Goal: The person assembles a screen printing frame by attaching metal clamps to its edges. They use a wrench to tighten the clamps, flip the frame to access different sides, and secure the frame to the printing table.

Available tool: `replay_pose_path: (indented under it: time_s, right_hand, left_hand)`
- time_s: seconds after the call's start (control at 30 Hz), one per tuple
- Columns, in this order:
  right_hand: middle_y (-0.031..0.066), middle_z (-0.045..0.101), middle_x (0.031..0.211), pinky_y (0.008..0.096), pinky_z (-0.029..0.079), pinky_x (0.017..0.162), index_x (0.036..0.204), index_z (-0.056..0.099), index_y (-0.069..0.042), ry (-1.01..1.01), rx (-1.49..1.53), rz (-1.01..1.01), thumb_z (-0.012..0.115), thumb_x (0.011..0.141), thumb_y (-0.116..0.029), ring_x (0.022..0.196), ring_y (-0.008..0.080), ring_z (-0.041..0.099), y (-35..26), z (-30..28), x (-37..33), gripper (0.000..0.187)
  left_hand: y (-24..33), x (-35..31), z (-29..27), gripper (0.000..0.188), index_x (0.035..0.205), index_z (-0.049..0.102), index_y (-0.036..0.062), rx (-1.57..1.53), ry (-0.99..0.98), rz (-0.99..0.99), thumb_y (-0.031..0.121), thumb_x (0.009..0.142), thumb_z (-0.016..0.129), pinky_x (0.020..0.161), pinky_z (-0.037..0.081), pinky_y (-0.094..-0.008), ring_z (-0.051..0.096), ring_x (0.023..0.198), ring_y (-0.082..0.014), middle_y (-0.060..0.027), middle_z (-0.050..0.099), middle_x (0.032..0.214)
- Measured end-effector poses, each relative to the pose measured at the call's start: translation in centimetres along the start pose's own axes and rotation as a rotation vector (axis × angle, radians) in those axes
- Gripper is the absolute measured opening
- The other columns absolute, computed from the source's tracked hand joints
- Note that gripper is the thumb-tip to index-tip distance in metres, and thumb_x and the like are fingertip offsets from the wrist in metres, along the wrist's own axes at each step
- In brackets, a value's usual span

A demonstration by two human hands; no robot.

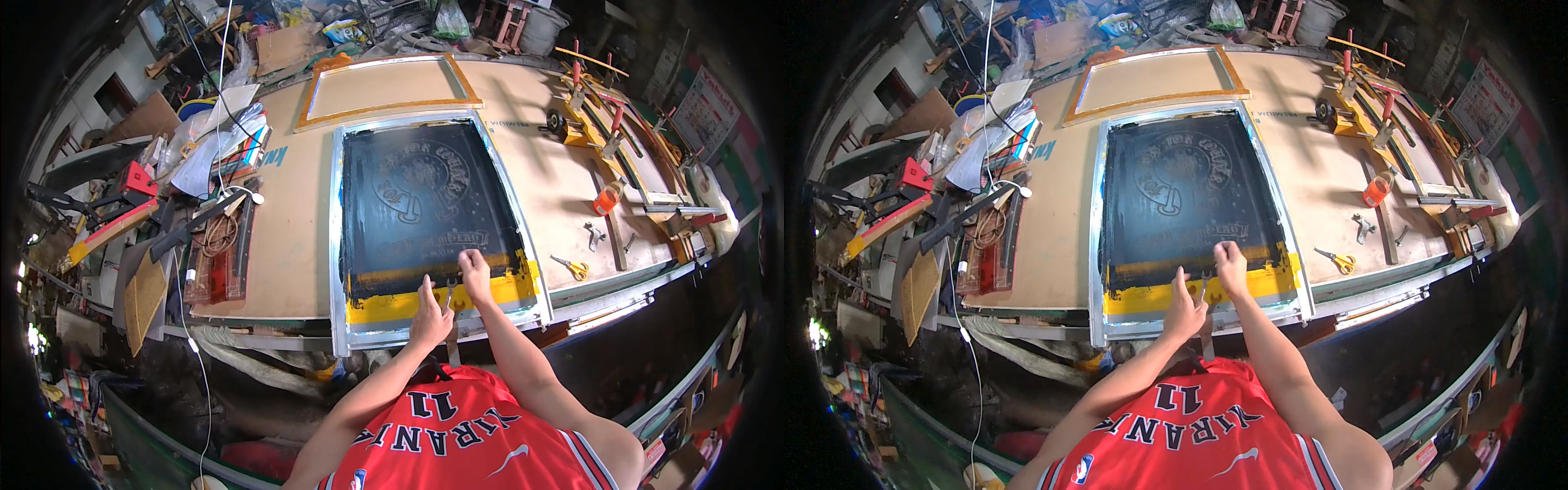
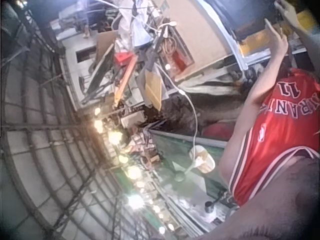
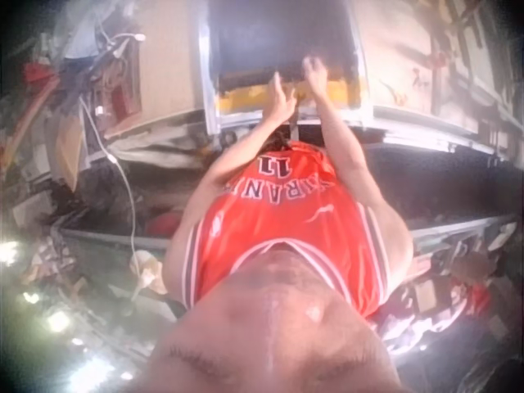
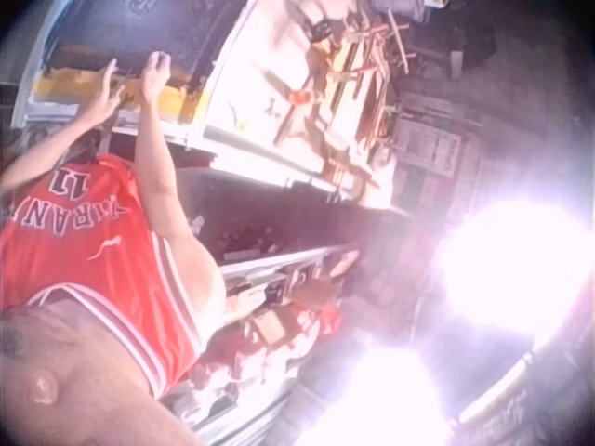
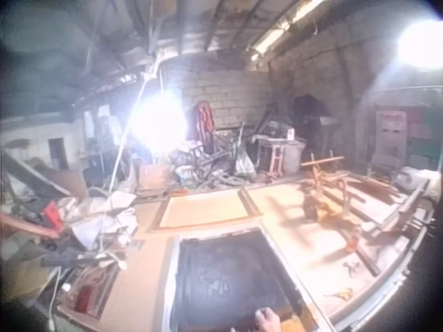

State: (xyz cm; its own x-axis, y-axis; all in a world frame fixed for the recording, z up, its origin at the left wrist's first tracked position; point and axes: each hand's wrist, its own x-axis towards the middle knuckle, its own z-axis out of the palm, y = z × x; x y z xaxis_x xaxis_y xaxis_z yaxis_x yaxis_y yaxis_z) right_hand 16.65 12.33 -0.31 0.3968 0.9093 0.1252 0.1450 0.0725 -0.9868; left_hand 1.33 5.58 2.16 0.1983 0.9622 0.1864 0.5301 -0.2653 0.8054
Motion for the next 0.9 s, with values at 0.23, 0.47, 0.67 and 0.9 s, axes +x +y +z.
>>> replay_pose_path:
  time_s: [0.23, 0.47, 0.67, 0.9]
  right_hand:
    - [0.0158, 0.061, 0.093, 0.0446, 0.049, 0.083, 0.098, 0.063, -0.002, -0.204, -0.490, -0.283, 0.071, 0.079, -0.012, 0.094, 0.0359, 0.060, -1.1, 0.3, -1.2, 0.023]
    - [0.0145, 0.061, 0.092, 0.0440, 0.049, 0.084, 0.094, 0.064, -0.002, -0.207, -0.570, -0.348, 0.072, 0.076, -0.010, 0.093, 0.0353, 0.059, -1.1, 0.4, -1.0, 0.021]
    - [0.0148, 0.064, 0.096, 0.0430, 0.049, 0.087, 0.097, 0.066, -0.002, -0.256, -0.586, -0.322, 0.071, 0.077, -0.011, 0.097, 0.0351, 0.059, -1.3, 0.4, -0.7, 0.022]
    - [0.0201, 0.070, 0.087, 0.0429, 0.055, 0.077, 0.091, 0.070, 0.002, -0.211, -0.510, -0.181, 0.070, 0.085, -0.023, 0.083, 0.0382, 0.068, -6.1, -2.3, -4.6, 0.026]
  left_hand:
    - [-4.6, 1.5, -0.9, 0.065, 0.138, 0.038, 0.0006, -0.544, 0.227, -0.399, -0.014, 0.078, 0.056, 0.066, 0.061, -0.0334, 0.056, 0.085, -0.0151, -0.0123, 0.053, 0.115]
    - [-4.6, -0.7, -7.7, 0.028, 0.092, 0.067, -0.0002, -0.159, 0.052, -0.429, 0.007, 0.070, 0.083, 0.067, 0.048, -0.0282, 0.061, 0.077, -0.0146, -0.0075, 0.067, 0.084]
    - [-3.6, -3.3, -12.1, 0.012, 0.081, 0.071, -0.0028, -0.384, -0.186, -0.568, 0.008, 0.082, 0.076, 0.051, 0.044, -0.0275, 0.058, 0.055, -0.0110, -0.0071, 0.066, 0.068]
    - [-2.9, -7.6, -13.0, 0.020, 0.103, 0.066, -0.0008, -0.588, -0.601, -0.784, 0.017, 0.100, 0.058, 0.046, 0.045, -0.0257, 0.061, 0.056, -0.0127, -0.0061, 0.066, 0.076]
